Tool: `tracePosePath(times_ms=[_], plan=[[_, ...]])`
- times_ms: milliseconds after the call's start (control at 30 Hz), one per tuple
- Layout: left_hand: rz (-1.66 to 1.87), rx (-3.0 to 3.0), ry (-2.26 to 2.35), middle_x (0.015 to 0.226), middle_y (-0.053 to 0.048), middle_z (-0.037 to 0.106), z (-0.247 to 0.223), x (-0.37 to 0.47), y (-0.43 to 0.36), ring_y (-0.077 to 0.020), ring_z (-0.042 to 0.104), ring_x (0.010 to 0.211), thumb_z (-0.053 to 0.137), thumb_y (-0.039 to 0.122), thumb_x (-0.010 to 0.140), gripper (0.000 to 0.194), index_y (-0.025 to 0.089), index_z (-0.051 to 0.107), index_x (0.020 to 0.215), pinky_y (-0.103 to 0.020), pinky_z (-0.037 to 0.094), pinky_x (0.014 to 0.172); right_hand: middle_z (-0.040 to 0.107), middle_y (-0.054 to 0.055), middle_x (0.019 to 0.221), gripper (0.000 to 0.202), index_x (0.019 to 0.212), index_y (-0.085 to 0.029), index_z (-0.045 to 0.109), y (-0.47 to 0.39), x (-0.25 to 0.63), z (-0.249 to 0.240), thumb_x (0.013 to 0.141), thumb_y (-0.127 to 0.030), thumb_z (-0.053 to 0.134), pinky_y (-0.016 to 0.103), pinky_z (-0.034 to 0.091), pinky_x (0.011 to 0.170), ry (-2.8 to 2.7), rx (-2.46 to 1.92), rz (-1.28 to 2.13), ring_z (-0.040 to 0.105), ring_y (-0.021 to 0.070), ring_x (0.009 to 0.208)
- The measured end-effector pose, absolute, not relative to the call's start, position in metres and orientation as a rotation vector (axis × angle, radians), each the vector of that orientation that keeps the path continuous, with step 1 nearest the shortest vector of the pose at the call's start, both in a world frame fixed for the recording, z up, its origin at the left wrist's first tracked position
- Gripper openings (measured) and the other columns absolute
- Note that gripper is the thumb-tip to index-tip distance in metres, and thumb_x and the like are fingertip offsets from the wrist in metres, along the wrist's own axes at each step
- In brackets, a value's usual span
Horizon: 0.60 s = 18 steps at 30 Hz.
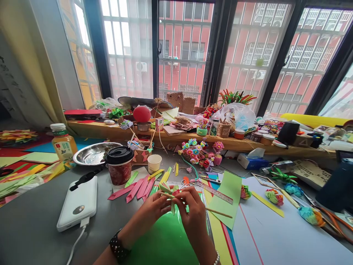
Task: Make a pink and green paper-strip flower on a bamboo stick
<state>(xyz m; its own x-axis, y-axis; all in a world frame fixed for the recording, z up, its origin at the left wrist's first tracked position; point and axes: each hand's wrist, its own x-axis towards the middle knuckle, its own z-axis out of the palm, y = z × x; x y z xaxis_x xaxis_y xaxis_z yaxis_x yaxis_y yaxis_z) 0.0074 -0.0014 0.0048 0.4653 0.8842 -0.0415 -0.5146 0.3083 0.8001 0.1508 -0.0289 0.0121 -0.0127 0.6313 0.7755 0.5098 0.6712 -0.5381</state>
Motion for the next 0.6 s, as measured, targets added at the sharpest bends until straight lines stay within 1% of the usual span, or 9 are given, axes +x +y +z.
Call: tracePosePath(times_ms=[67, 133, 267, 367, 500, 600], plan=[[0.964, 0.812, 0.497, 0.091, -0.005, 0.062, 0.0053, 0.0083, -0.0025, -0.0141, 0.060, 0.081, 0.069, 0.020, 0.066, 0.031, 0.017, 0.059, 0.094, -0.025, 0.045, 0.072, 0.051, 0.003, 0.076, 0.008, 0.075, -0.018, 0.056, -0.0295, 0.1514, 0.0131, 0.081, -0.018, 0.050, 0.024, 0.050, 0.057, -1.641, -0.950, 0.101, 0.055, 0.0143, 0.068], [0.980, 0.813, 0.493, 0.090, -0.003, 0.062, 0.0057, 0.0088, -0.0031, -0.0132, 0.060, 0.080, 0.071, 0.018, 0.064, 0.034, 0.019, 0.058, 0.096, -0.024, 0.045, 0.070, 0.051, 0.003, 0.076, 0.007, 0.077, -0.018, 0.057, -0.0296, 0.1520, 0.0142, 0.080, -0.017, 0.051, 0.024, 0.050, 0.057, -1.662, -0.939, 0.114, 0.055, 0.0143, 0.069], [1.009, 0.838, 0.520, 0.090, -0.002, 0.059, 0.0052, 0.0091, -0.0026, -0.0134, 0.059, 0.078, 0.073, 0.019, 0.061, 0.039, 0.020, 0.058, 0.097, -0.025, 0.046, 0.068, 0.052, 0.003, 0.079, 0.007, 0.081, -0.018, 0.058, -0.0291, 0.1517, 0.0155, 0.079, -0.015, 0.052, 0.023, 0.051, 0.057, -1.681, -0.923, 0.161, 0.056, 0.0142, 0.071], [0.991, 0.881, 0.535, 0.088, -0.001, 0.058, 0.0048, 0.0097, -0.0031, -0.0147, 0.059, 0.077, 0.073, 0.019, 0.060, 0.039, 0.022, 0.057, 0.094, -0.027, 0.046, 0.066, 0.052, 0.003, 0.078, 0.008, 0.080, -0.019, 0.058, -0.0290, 0.1501, 0.0154, 0.079, -0.014, 0.051, 0.023, 0.050, 0.057, -1.686, -0.904, 0.184, 0.056, 0.0139, 0.070], [0.964, 0.932, 0.519, 0.081, -0.001, 0.059, 0.0045, 0.0100, -0.0044, -0.0151, 0.059, 0.073, 0.073, 0.022, 0.060, 0.036, 0.020, 0.055, 0.091, -0.027, 0.045, 0.063, 0.053, 0.003, 0.077, 0.010, 0.079, -0.019, 0.059, -0.0293, 0.1494, 0.0149, 0.080, -0.014, 0.050, 0.024, 0.051, 0.059, -1.696, -0.884, 0.234, 0.057, 0.0147, 0.071], [0.977, 0.977, 0.486, 0.079, -0.002, 0.060, 0.0011, 0.0099, -0.0015, -0.0144, 0.058, 0.075, 0.074, 0.023, 0.059, 0.036, 0.018, 0.054, 0.090, -0.026, 0.044, 0.066, 0.053, 0.004, 0.077, 0.010, 0.080, -0.019, 0.059, -0.0296, 0.1506, 0.0136, 0.080, -0.015, 0.050, 0.024, 0.051, 0.059, -1.706, -0.886, 0.248, 0.057, 0.0150, 0.072]])
